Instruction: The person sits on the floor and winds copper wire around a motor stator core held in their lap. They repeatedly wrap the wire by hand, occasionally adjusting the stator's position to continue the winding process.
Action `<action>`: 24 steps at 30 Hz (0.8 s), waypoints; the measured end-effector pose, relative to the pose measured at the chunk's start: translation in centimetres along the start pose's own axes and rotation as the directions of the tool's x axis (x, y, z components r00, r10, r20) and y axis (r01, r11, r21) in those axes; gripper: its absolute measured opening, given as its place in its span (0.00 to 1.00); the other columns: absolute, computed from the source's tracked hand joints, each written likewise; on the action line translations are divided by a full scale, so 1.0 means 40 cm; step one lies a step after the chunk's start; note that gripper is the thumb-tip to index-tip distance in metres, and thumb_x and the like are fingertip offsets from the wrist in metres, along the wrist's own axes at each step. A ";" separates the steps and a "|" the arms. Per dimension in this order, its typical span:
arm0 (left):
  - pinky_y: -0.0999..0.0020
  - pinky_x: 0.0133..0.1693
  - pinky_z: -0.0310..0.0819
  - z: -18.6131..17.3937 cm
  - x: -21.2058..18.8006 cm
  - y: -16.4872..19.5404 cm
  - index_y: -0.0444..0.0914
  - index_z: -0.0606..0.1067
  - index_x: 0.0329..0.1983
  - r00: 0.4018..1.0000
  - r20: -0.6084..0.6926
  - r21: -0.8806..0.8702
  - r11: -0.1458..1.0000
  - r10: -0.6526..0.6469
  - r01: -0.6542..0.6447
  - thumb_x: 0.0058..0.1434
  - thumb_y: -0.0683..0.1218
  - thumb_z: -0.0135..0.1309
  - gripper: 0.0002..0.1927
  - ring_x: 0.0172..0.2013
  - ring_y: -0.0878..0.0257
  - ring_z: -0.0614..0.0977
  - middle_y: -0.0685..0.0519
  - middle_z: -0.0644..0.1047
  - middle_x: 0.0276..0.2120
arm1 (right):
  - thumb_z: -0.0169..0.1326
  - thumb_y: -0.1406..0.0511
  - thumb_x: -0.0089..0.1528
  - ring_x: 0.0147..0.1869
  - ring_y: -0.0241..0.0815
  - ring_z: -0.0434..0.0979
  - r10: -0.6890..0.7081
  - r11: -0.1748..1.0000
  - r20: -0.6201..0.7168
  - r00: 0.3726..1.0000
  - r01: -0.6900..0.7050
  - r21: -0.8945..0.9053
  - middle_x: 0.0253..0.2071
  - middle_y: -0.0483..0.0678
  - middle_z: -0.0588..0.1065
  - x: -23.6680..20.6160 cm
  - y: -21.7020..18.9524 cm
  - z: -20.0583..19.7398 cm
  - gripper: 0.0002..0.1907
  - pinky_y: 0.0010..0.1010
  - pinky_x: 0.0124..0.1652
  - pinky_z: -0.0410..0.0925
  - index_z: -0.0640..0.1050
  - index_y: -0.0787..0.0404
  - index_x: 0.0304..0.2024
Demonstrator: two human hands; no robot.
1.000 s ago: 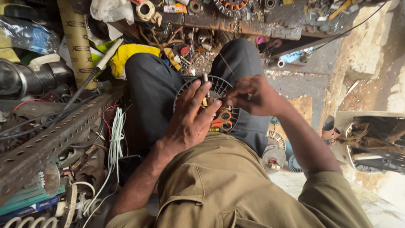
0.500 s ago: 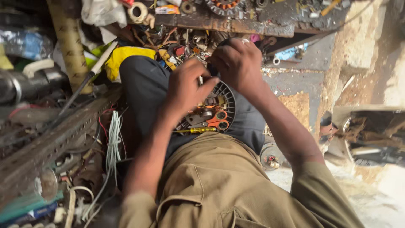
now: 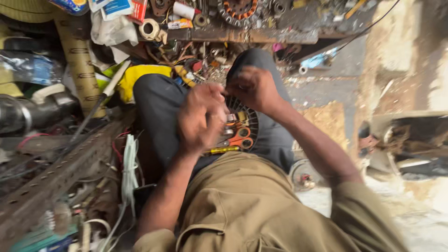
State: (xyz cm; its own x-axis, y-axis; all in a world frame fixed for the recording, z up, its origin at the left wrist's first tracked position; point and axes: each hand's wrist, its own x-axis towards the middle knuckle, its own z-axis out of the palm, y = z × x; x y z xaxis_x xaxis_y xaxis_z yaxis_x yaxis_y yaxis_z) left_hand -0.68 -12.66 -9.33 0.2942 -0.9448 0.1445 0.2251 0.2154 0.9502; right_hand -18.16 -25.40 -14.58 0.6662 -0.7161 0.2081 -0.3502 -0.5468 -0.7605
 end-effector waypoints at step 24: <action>0.35 0.67 0.57 -0.043 -0.131 -0.025 0.37 0.81 0.43 0.704 0.638 0.754 -0.069 0.312 -0.653 0.72 0.45 0.58 0.07 0.70 0.45 0.63 0.49 0.70 0.66 | 0.72 0.63 0.58 0.34 0.41 0.77 -0.015 0.962 0.130 0.991 -0.021 0.271 0.31 0.45 0.79 -0.033 0.104 0.005 0.10 0.32 0.35 0.68 0.83 0.59 0.33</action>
State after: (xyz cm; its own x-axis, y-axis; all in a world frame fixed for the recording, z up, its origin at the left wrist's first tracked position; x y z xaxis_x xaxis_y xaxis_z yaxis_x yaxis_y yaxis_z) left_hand -0.84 -7.51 -11.53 -0.3154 -0.7551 0.5747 -0.9079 0.4163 0.0486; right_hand -20.39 -26.65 -18.15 0.7511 -0.6457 0.1378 -0.1726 -0.3935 -0.9030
